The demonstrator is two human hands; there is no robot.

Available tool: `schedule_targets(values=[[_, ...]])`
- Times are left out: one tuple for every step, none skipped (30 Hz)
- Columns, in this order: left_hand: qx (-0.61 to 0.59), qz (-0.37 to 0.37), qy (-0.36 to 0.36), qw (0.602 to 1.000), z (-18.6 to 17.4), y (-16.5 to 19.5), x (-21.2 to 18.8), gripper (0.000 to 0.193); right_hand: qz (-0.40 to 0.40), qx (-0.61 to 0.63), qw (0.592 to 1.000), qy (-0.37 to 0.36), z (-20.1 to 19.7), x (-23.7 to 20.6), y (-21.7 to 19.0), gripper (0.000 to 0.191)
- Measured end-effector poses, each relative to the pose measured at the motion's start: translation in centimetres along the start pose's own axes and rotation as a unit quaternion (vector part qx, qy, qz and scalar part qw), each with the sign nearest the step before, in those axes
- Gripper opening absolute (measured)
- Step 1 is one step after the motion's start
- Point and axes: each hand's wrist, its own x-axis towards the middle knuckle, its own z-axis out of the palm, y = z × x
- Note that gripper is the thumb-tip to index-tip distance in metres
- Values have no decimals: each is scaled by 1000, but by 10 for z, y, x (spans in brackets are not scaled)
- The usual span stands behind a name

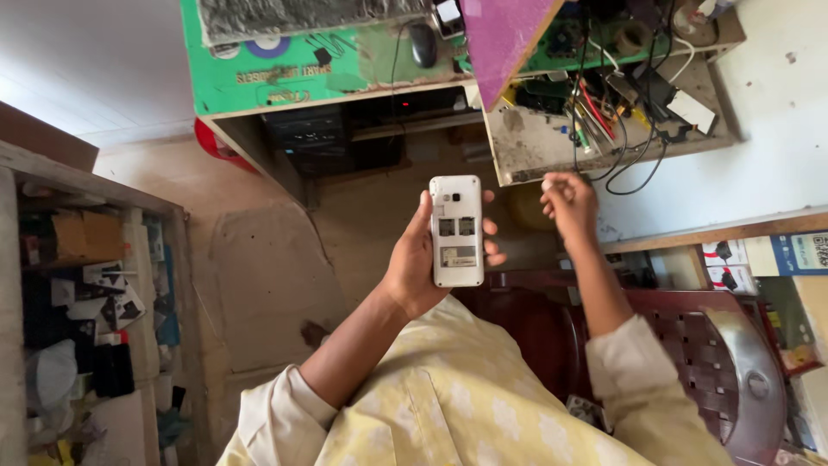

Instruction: The person disassembles a white mobile phone by removing the back cover and battery, then uses a screwdriver and tweezers to separate the internal circuit board and keypad. The person also briefly handles a second phone on the counter.

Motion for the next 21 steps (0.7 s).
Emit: schedule_targets(values=[[-3,-2,-2,1000,1,-4,6,75,-6,-38,999,17,-10,16,12,18],[-6,-4,-5,1000,1,-7,11,75,-14,-74,997,35,-19,33,22,18],[-10,-8,-1,1000,2,-10,15,75,-101,-180,976,74,-26,49,29,13],[-14,-10,2,1000,3,-13,16,75,-187,-282,935,110,-33,66,33,9],[-16,-10,5,1000,3,-13,18,75,-188,-326,917,129,-36,82,32,12],[-8,-4,10,1000,3,-11,19,75,-188,-371,897,148,-39,97,31,14],[-3,1,19,1000,2,-11,17,75,-185,-416,875,163,-41,107,32,17],[2,6,28,1000,2,-10,13,75,-167,-419,877,164,-41,115,35,19],[5,13,37,999,1,-8,10,76,-151,-421,879,167,-40,123,34,21],[9,18,45,999,-1,-5,7,76,-134,-423,880,172,-39,129,33,23],[12,23,52,998,-2,-2,5,76,-118,-421,883,171,-38,133,32,23],[11,33,53,998,-4,0,2,76,-101,-420,886,168,-35,135,32,23],[11,45,55,997,-6,3,-1,77,-85,-418,889,164,-32,136,33,24],[11,58,55,997,-8,6,-3,77,-98,-424,885,166,-31,138,33,24],[13,72,57,996,-9,8,-7,77,-112,-428,881,166,-30,138,34,24],[16,85,60,994,-10,10,-10,78,-125,-432,877,167,-29,138,34,24],[15,96,63,993,-11,11,-14,78,-124,-433,877,166,-31,139,35,20],[12,102,71,992,-12,12,-19,78,-122,-434,878,164,-31,141,36,15],[11,108,79,991,-14,14,-24,78,-120,-433,878,163,-31,142,38,10],[10,115,84,990,-16,19,-28,78,-86,-400,896,171,-33,144,39,7],[7,121,91,988,-18,23,-33,78,-51,-366,912,180,-35,147,40,6]])
